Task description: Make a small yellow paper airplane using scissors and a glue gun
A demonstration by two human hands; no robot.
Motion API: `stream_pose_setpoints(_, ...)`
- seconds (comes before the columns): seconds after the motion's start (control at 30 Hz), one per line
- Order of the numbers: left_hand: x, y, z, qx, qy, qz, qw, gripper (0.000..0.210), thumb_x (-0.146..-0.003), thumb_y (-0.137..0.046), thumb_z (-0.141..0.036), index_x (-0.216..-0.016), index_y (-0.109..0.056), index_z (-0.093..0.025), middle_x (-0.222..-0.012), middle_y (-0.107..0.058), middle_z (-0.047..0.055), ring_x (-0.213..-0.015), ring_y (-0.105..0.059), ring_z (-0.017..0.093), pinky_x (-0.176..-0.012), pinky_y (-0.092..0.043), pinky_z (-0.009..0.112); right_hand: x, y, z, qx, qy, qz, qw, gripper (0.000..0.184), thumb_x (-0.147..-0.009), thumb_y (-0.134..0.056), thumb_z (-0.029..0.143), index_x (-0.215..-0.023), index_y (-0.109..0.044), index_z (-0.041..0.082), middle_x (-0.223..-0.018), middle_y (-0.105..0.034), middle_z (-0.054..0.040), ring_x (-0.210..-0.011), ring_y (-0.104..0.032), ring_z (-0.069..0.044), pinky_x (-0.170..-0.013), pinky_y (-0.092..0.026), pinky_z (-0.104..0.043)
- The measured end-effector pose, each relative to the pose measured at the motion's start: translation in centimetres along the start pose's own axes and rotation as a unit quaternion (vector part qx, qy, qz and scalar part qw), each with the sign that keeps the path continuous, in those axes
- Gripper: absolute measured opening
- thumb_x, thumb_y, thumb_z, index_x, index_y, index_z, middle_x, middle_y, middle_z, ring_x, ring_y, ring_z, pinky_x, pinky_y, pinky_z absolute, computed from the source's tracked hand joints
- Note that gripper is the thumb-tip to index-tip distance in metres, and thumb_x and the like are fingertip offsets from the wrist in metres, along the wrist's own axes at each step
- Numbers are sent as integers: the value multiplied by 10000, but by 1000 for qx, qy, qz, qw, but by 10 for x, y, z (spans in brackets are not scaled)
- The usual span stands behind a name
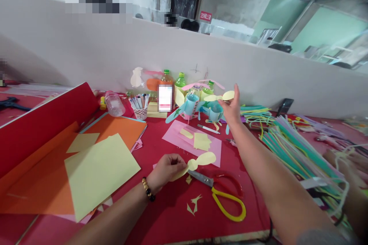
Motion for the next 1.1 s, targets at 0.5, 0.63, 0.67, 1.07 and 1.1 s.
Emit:
stream_pose_setpoints(0.5,2,-2,-3,-10,-6,1,1000,418,-661,-707,-503,-712,-581,-109,-578,-508,-25,-486,-390,53,-441,-262,171,38,14,25,-29,14,14,999,1028,-692,-738,341,-1465,-69,232,-1227,-555,-156,-985,-651,-261,-852,-535,-474)
stream_pose_setpoints(0.63,2,-2,-3,-11,-4,3,1000,416,-665,-706,-503,-720,-581,-110,-570,-499,-29,-478,-378,50,-436,-256,168,45,18,23,-64,-11,18,998,1043,-691,-740,352,-1462,-48,233,-1077,-632,-109,-940,-670,-248,-870,-522,-489)
stream_pose_setpoints(0.67,2,-2,-2,-11,-3,4,1000,419,-663,-707,-505,-720,-582,-109,-572,-501,-27,-480,-379,51,-435,-255,169,46,18,23,-68,-15,17,997,1044,-690,-739,353,-1463,-48,230,-1053,-641,-103,-933,-671,-246,-875,-518,-493)
stream_pose_setpoints(1.07,2,-1,-7,-35,-18,-4,999,381,-683,-684,-476,-705,-578,-111,-573,-500,-27,-482,-370,53,-444,-255,175,59,22,31,-71,-45,15,996,1048,-672,-747,332,-1472,-82,206,-1129,-628,-128,-976,-655,-259,-912,-501,-487)
stream_pose_setpoints(1.1,1,0,-9,-42,-26,-10,999,366,-690,-680,-458,-696,-573,-109,-582,-504,-22,-494,-380,55,-454,-266,175,61,23,38,-61,-36,11,997,1028,-683,-742,345,-1472,-97,209,-1203,-592,-148,-993,-649,-257,-923,-497,-481)
Point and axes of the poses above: each hand's wrist, its own x-axis away from the middle knuckle, its own y-axis out of the back of the hand, z = x × y, the point moved 10 cm from there along -x, towards the middle knuckle
